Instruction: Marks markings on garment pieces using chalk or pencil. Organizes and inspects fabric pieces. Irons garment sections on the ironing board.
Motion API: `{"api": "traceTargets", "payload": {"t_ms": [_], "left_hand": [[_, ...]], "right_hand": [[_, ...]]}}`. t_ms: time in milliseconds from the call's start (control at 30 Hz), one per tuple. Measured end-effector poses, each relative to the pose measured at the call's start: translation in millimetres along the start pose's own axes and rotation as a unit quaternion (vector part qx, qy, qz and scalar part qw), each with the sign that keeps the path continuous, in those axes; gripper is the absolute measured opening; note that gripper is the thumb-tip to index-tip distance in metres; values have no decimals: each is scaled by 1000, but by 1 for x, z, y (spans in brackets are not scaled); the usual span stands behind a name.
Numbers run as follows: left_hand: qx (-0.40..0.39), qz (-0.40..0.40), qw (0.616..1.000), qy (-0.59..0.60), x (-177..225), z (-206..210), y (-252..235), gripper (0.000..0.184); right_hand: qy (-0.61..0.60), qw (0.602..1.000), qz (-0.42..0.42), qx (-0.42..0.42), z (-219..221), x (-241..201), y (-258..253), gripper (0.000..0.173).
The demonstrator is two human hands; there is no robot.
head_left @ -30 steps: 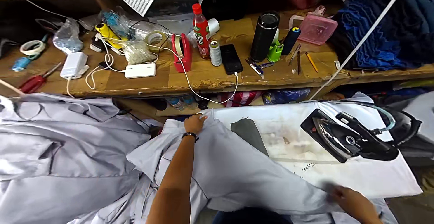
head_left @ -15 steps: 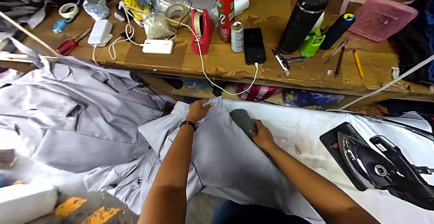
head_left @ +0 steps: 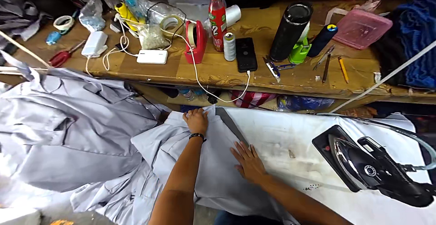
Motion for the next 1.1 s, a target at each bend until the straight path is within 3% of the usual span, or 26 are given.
{"api": "traceTargets", "payload": {"t_ms": [67, 167, 233, 300, 367, 433, 500, 567, 667, 733, 800, 933, 1100], "left_hand": [[17, -12, 1000, -15, 4, 2, -1, 33], [85, -33, 996, -3, 3, 7, 7, 38], [154, -21, 987, 27, 9, 7, 20, 57], [177, 24, 983, 42, 27, 10, 43, 68], [128, 92, 987, 37, 46, 27, 70, 72], [46, 136, 990, 17, 56, 53, 89, 75], [-22, 130, 991, -15, 57, 69, 92, 80], [-43, 105, 993, -28, 59, 69, 87, 84], [-50, 96, 994, -21, 61, 67, 84, 88], [-54, 95, 994, -13, 59, 65, 83, 90], [-42, 90, 995, 2, 55, 61, 77, 92], [44, 73, 996, 34, 30, 34, 44, 88], [-30, 52, 998, 28, 3, -5, -8, 70]], "right_hand": [[25, 1000, -16, 5, 11, 9, 29, 59], [-56, 996, 30, -55, -18, 24, 70, 59], [-48, 995, 86, 8, -66, 51, 94, 51], [35, 979, 158, 121, -130, 98, 118, 44], [115, 941, 255, 193, -194, 152, 147, 46], [140, 910, 351, 173, -235, 194, 173, 59], [103, 896, 423, 85, -243, 228, 192, 62], [35, 893, 449, 4, -240, 254, 200, 54], [-137, 887, 440, -22, -239, 276, 202, 45], [-263, 848, 460, 1, -236, 278, 197, 33], [-277, 831, 481, 14, -235, 276, 191, 29], [-169, 893, 417, -25, -230, 234, 169, 38], [-144, 934, 327, -33, -225, 134, 108, 49]]}}
Point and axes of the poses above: each hand's wrist, its own y-axis away from the middle knuckle, its own z-axis out of the palm, x = y × z, the point moved 5 cm from there along -y, towards the middle knuckle, and after that the axes turned 2 degrees about y, right-handed, at the moved point
